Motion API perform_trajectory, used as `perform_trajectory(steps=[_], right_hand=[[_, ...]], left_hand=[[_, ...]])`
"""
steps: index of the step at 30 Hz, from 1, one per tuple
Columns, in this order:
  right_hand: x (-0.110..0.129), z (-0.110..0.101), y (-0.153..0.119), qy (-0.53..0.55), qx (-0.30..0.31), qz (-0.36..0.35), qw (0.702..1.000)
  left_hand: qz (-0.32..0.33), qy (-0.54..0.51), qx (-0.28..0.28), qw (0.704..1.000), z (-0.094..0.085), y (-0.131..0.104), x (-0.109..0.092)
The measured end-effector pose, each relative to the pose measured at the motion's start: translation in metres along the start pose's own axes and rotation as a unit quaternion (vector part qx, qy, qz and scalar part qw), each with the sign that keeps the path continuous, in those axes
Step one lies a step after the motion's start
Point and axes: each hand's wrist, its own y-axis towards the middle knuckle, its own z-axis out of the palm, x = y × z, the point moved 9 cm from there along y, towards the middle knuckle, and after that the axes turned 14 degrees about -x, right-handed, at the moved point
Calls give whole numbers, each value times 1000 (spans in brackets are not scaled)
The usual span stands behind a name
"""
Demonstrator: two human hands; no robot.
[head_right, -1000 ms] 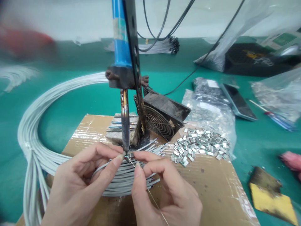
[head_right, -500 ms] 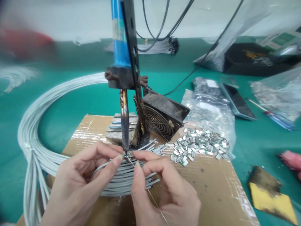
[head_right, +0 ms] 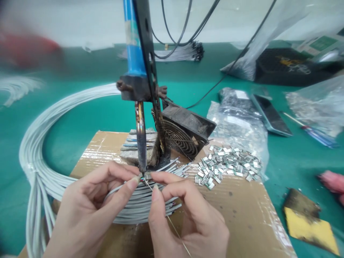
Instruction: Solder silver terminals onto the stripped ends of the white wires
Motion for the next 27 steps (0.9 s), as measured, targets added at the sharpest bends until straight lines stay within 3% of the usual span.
perform_trajectory(steps=[4, 27], right_hand=[[-6, 1, -2, 5, 21, 3, 1000], [-5, -2, 0, 7, 11, -5, 1000]], left_hand=[[9, -6, 10, 1000, 1, -1, 1], [19, 14, 7, 1000, 1, 1, -1]])
